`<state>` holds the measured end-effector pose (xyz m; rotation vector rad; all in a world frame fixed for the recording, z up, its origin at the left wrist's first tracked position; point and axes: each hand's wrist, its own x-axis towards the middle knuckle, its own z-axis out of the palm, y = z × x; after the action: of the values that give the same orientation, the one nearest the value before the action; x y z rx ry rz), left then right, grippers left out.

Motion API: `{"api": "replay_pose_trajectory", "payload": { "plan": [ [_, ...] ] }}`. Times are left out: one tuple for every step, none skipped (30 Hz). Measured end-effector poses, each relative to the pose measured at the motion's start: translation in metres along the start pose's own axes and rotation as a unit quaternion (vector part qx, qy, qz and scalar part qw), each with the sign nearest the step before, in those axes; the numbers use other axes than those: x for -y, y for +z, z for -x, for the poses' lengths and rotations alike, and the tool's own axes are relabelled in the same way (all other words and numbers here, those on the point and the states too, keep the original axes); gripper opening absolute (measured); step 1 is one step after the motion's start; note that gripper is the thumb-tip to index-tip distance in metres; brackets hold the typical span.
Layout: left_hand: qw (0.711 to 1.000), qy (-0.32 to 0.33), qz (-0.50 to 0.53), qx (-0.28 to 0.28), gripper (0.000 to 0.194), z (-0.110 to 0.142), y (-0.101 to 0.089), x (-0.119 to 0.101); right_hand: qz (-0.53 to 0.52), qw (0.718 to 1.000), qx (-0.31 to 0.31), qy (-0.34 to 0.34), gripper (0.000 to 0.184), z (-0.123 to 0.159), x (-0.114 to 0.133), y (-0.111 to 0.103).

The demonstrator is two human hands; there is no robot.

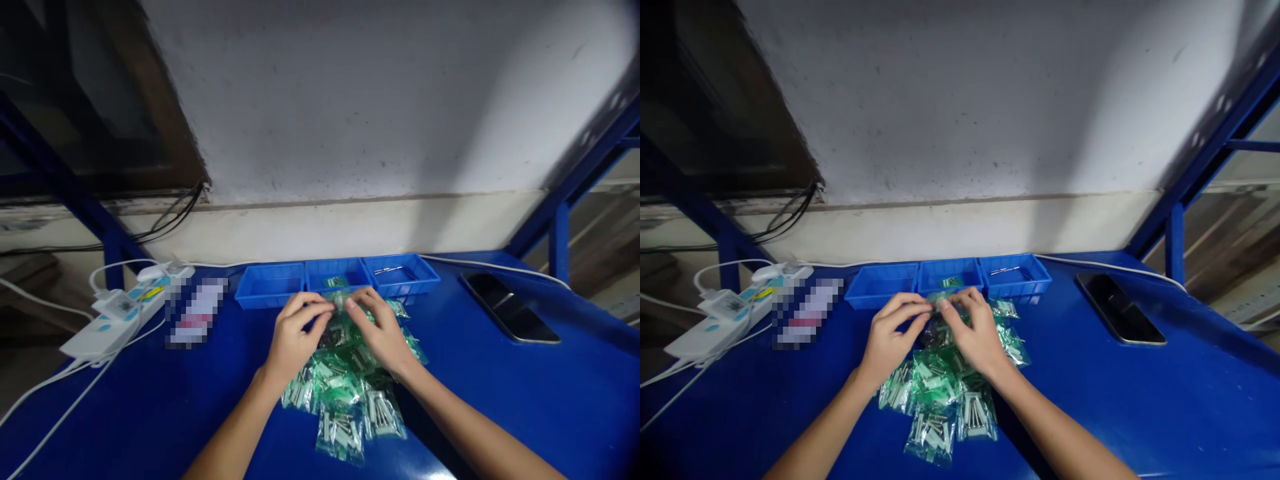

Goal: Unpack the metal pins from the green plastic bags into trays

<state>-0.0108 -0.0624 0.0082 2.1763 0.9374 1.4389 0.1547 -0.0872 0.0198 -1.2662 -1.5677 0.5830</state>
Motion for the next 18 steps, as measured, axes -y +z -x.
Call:
{"api": "replay_pose_trajectory", "payload": {
  "plan": [
    [0.999, 0.029, -0.023, 0.010, 0.017, 0.001, 0.001, -0.002, -0.033, 0.999, 0.004, 0.027, 0.031, -0.001, -0.001, 0.000],
    [0.998, 0.041, -0.034, 0.019, 0.018, 0.002, 0.002, -0.004, -0.061, 0.997, 0.006, 0.051, 0.033, -0.002, -0.002, 0.000],
    [0.998, 0.038, -0.037, 0.029, 0.018, 0.002, 0.003, -0.005, -0.081, 0.994, 0.005, 0.068, 0.033, -0.002, -0.004, 0.001],
    [0.999, 0.020, -0.030, 0.039, 0.017, 0.002, 0.004, -0.006, -0.093, 0.993, 0.002, 0.077, 0.032, -0.002, -0.006, 0.001],
    [0.999, -0.015, -0.013, 0.048, 0.017, 0.002, 0.004, -0.007, -0.094, 0.993, -0.004, 0.076, 0.031, -0.001, -0.007, 0.002],
    [0.996, -0.063, 0.018, 0.056, 0.017, 0.001, 0.005, -0.008, -0.085, 0.994, -0.008, 0.066, 0.030, 0.000, -0.009, 0.003],
    [0.989, -0.123, 0.063, 0.059, 0.020, 0.000, 0.004, -0.008, -0.067, 0.996, -0.012, 0.050, 0.029, 0.001, -0.009, 0.003],
    [0.973, -0.188, 0.121, 0.059, 0.026, -0.001, 0.004, -0.007, -0.046, 0.998, -0.012, 0.028, 0.027, 0.003, -0.010, 0.004],
    [0.948, -0.252, 0.185, 0.054, 0.033, -0.003, 0.003, -0.007, -0.027, 1.000, -0.011, 0.002, 0.026, 0.005, -0.010, 0.004],
    [0.918, -0.307, 0.246, 0.045, 0.039, -0.004, 0.002, -0.006, -0.011, 1.000, -0.010, -0.027, 0.024, 0.006, -0.009, 0.005],
    [0.888, -0.351, 0.295, 0.035, 0.041, -0.005, 0.001, -0.004, 0.000, 0.998, -0.009, -0.055, 0.024, 0.008, -0.008, 0.005],
    [0.864, -0.382, 0.327, 0.025, 0.039, -0.007, 0.000, -0.003, 0.006, 0.997, -0.008, -0.081, 0.024, 0.009, -0.007, 0.005],
    [0.850, -0.400, 0.342, 0.017, 0.035, -0.007, -0.001, -0.002, 0.007, 0.995, -0.006, -0.101, 0.027, 0.010, -0.007, 0.005],
    [0.847, -0.405, 0.345, 0.013, 0.030, -0.008, -0.001, -0.002, 0.003, 0.993, -0.005, -0.116, 0.030, 0.011, -0.006, 0.004],
    [0.851, -0.401, 0.339, 0.009, 0.027, -0.008, -0.002, -0.001, -0.004, 0.992, 0.000, -0.124, 0.033, 0.011, -0.006, 0.004],
    [0.861, -0.388, 0.329, 0.007, 0.026, -0.007, -0.002, -0.001, -0.017, 0.992, 0.009, -0.124, 0.035, 0.011, -0.006, 0.004],
    [0.875, -0.369, 0.314, 0.004, 0.024, -0.007, -0.001, -0.001, -0.035, 0.992, 0.015, -0.117, 0.034, 0.011, -0.005, 0.003],
    [0.890, -0.347, 0.295, 0.002, 0.022, -0.006, -0.001, -0.001, -0.059, 0.993, 0.015, -0.101, 0.031, 0.010, -0.005, 0.004]
  ]
}}
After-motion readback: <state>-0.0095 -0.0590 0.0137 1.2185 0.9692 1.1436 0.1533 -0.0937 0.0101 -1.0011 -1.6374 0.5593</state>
